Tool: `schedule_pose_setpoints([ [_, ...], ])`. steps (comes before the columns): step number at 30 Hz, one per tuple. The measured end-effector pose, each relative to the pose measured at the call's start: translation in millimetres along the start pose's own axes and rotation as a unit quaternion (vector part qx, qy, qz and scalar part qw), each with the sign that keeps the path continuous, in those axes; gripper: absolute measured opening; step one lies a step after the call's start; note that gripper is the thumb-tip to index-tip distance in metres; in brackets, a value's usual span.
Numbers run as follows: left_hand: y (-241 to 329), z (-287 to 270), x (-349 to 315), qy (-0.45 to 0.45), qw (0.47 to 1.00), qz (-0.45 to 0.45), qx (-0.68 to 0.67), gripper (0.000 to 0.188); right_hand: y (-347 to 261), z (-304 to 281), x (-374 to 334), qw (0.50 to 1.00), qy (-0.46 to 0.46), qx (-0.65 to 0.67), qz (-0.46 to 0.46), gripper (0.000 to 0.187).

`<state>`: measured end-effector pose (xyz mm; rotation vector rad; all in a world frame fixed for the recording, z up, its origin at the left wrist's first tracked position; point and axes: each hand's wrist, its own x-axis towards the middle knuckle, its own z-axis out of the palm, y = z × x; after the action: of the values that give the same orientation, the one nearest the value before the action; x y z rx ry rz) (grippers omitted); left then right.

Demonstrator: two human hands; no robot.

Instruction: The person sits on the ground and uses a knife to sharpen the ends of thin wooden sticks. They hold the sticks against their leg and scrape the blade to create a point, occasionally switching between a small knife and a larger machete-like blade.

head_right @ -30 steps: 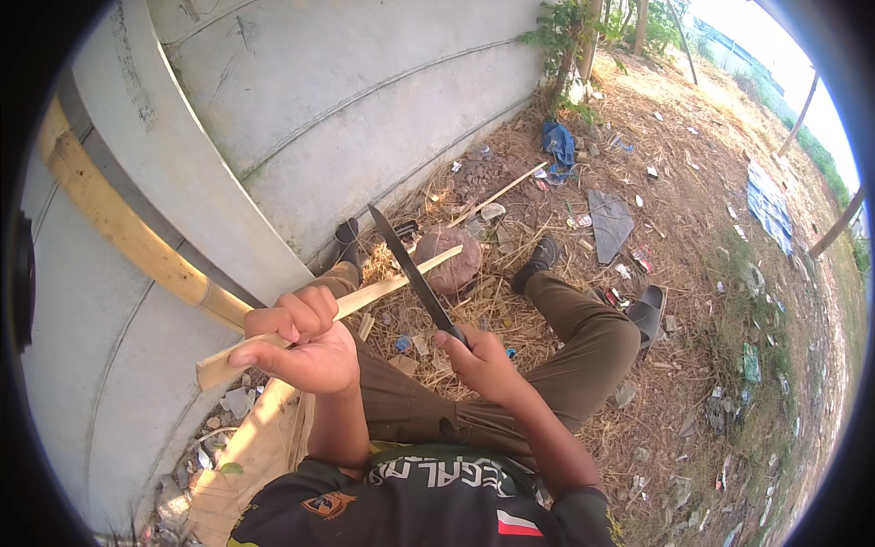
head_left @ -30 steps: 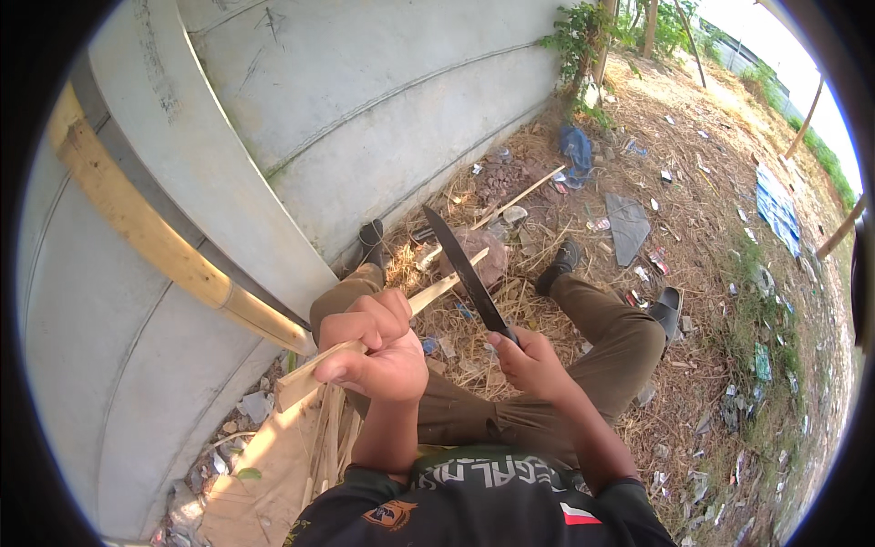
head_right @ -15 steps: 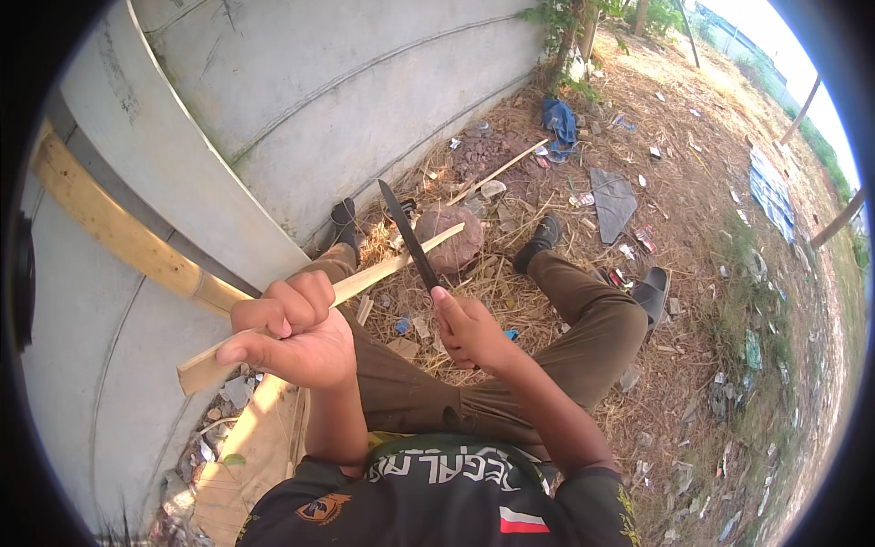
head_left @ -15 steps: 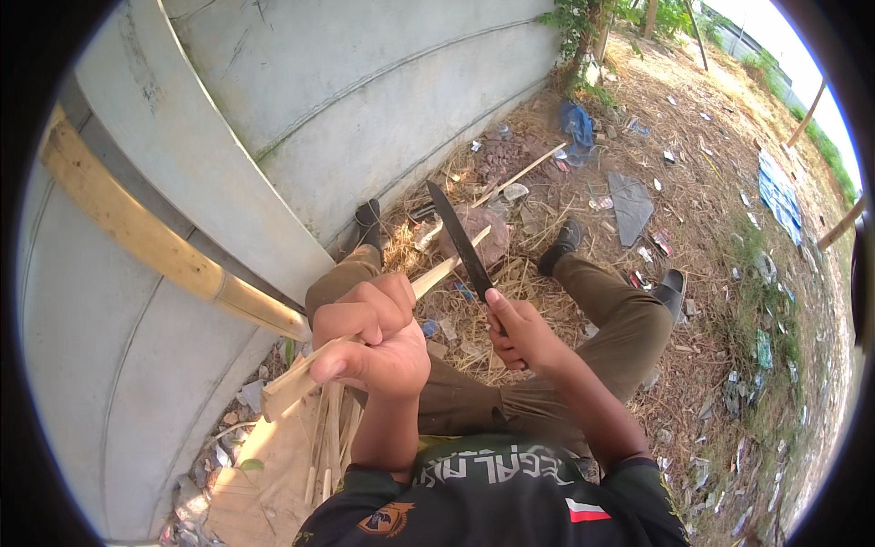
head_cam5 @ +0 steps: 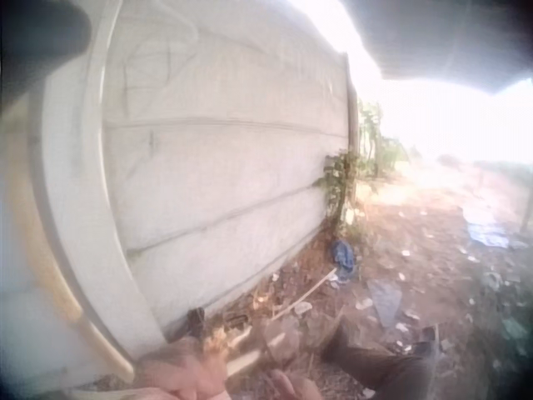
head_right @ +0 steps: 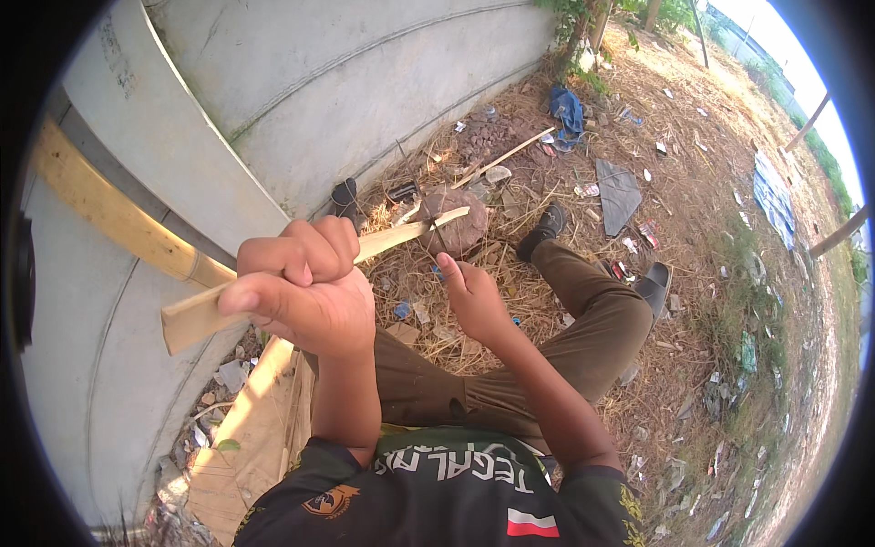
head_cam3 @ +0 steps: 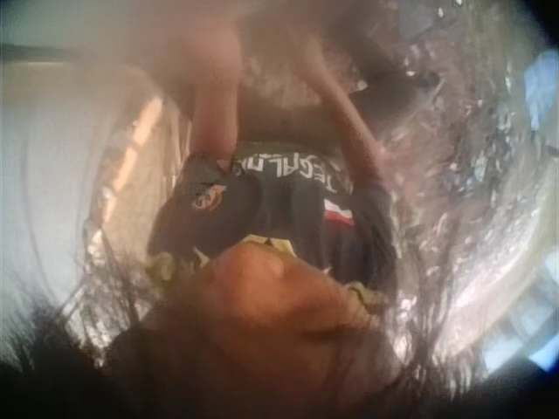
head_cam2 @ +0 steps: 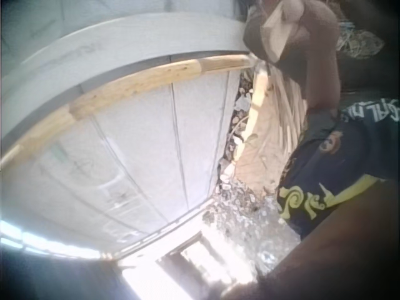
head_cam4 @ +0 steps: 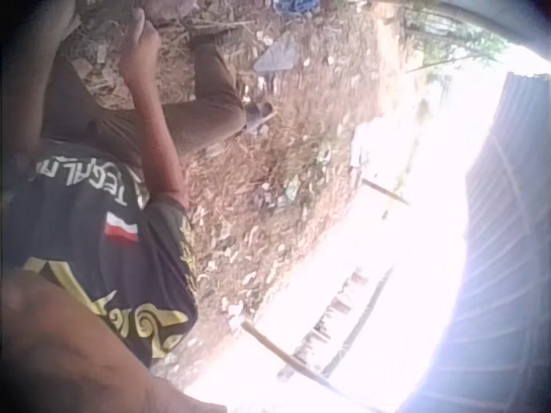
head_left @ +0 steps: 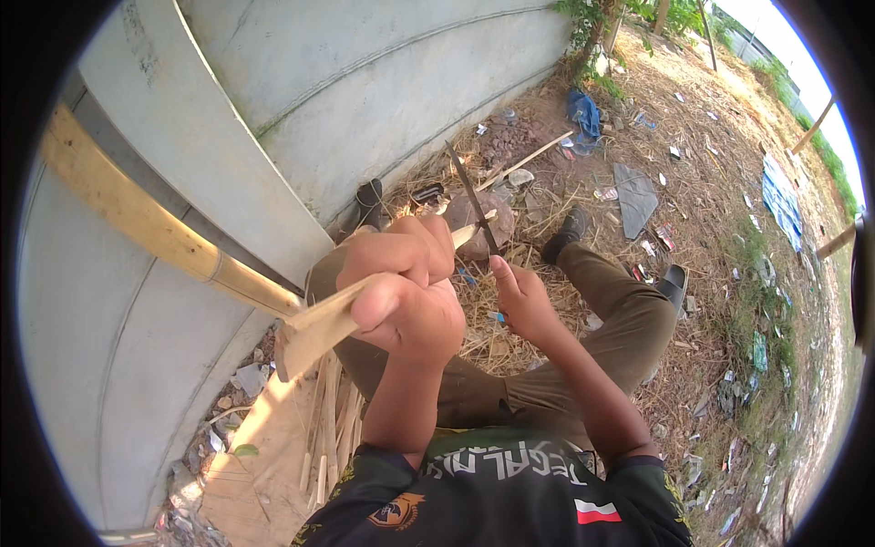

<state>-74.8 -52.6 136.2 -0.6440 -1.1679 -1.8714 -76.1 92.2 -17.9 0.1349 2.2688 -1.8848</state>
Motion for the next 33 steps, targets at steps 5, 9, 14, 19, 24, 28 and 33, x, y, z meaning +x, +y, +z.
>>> schedule_pose_setpoints([
  [5, 2.6, -25.3, -0.4, -0.042, 0.996, -0.001, -0.074, 0.062, -36.8, -21.8, -21.5, 0.923, -0.191, 0.317, 0.109, 0.054],
  [9, 2.0, -27.9, -3.0, -0.053, 0.995, 0.024, -0.078, 0.061, -69.1, 15.0, -47.7, 0.971, -0.014, -0.146, -0.191, 0.052],
  [14, -5.0, -32.6, -8.4, -0.021, 0.992, 0.052, -0.113, 0.064, 45.6, 21.4, 19.6, 0.982, 0.099, -0.140, -0.084, 0.053],
  [19, -2.1, -43.3, -10.5, -0.048, 0.989, 0.062, -0.128, 0.062, 21.2, 34.6, -12.2, 0.988, 0.062, -0.081, -0.116, 0.050],
  [24, 8.7, -45.3, -15.5, -0.078, 0.991, 0.052, -0.094, 0.060, 9.2, 23.6, -8.4, 0.924, 0.038, -0.181, -0.334, 0.047],
  [28, 6.6, -44.9, -10.2, -0.096, 0.990, 0.056, -0.085, 0.059, 129.1, -4.6, 88.0, 0.981, 0.117, -0.152, -0.018, 0.061],
  [33, 8.4, -46.1, -10.7, -0.106, 0.986, 0.060, -0.111, 0.057, 196.0, -14.8, 97.3, 0.952, 0.042, -0.262, 0.151, 0.069],
])
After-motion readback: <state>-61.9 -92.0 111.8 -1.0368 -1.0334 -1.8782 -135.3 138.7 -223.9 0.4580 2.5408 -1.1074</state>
